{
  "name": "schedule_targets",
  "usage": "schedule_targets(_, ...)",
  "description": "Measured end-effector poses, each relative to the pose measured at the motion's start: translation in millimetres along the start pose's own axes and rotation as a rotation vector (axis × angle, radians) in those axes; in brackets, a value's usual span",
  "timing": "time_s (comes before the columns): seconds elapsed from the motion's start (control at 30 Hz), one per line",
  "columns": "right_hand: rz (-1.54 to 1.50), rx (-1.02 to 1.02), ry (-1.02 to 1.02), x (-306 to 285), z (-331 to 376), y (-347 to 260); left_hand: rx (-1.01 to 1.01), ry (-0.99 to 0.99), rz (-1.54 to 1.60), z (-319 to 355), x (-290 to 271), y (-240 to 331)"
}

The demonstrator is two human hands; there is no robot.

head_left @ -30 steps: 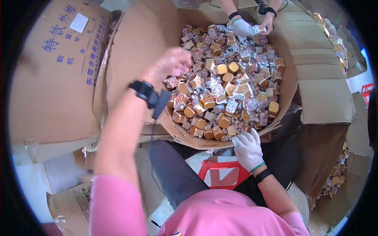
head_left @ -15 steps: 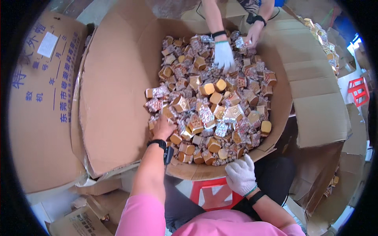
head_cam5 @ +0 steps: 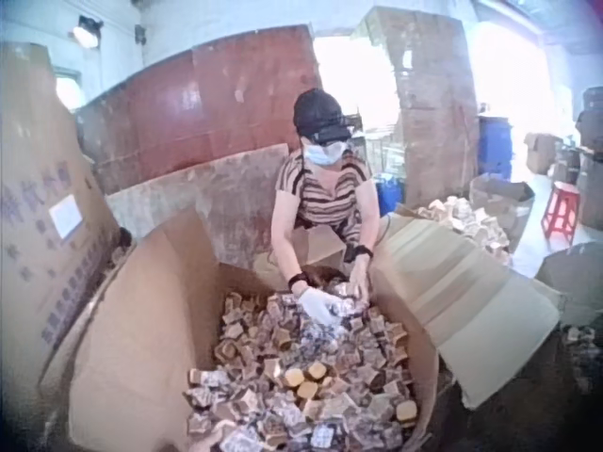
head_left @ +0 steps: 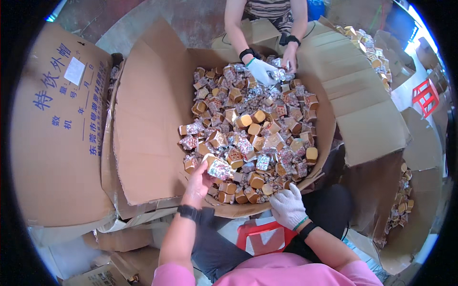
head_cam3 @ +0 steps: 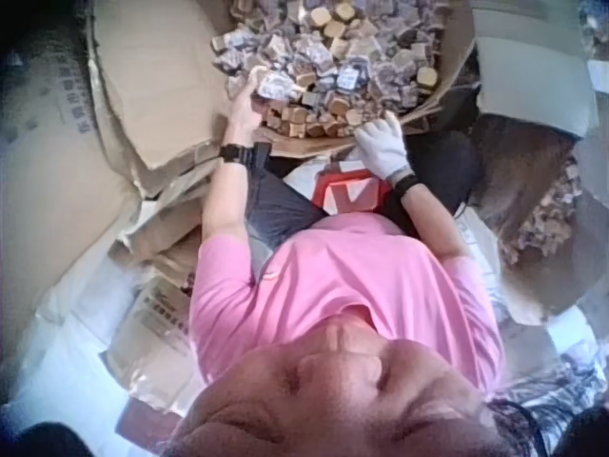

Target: Sorting small foil-wrapped cube-shaped objects from a large cardboard box into other containers.

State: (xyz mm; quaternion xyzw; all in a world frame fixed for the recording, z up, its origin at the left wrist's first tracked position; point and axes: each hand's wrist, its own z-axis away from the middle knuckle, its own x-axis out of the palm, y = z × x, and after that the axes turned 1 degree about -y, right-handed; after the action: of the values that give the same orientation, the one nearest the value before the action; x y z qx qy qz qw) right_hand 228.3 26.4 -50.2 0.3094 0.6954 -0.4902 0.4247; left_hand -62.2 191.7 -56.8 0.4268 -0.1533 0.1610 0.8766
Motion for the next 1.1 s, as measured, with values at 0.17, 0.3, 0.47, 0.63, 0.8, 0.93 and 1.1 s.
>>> schedule_targets(0.17, -0.313, 0.114, -0.052, -22.1, -0.3, -8.9, -0.019, -0.316, 0.354, 65.3, 22.3, -27.4)
schedule_targets(0.3, -1.656, 0.733, -0.144, -37.4, -7.4, -24.3, 0.052, -0.414, 0.306, 111.6, 57.3, -41.3)
schedule_targets(0.47, -1.423, 0.656, -0.167, -58.6, -9.3, -66.6, 0.098, -0.397, 0.154, 144.3, 68.4, -55.9)
schedule_targets(0.63, -0.800, 0.448, -0.199, -60.7, 1.9, -83.1, 0.070, -0.261, -0.008, 148.9, 46.2, -61.6)
schedule_targets(0.8, -0.719, 0.431, -0.367, -60.3, 1.5, -95.6, -0.032, -0.120, 0.003, 129.7, 32.2, -81.9)
schedule_targets(0.93, -0.792, 0.527, -0.298, -48.9, -0.2, -94.1, -0.047, -0.039, -0.054, 136.3, 41.1, -92.2)
schedule_targets(1.1, -1.219, 0.765, -0.335, -50.5, -9.7, -95.8, -0.162, -0.002, 0.064, 122.6, 38.3, -102.9)
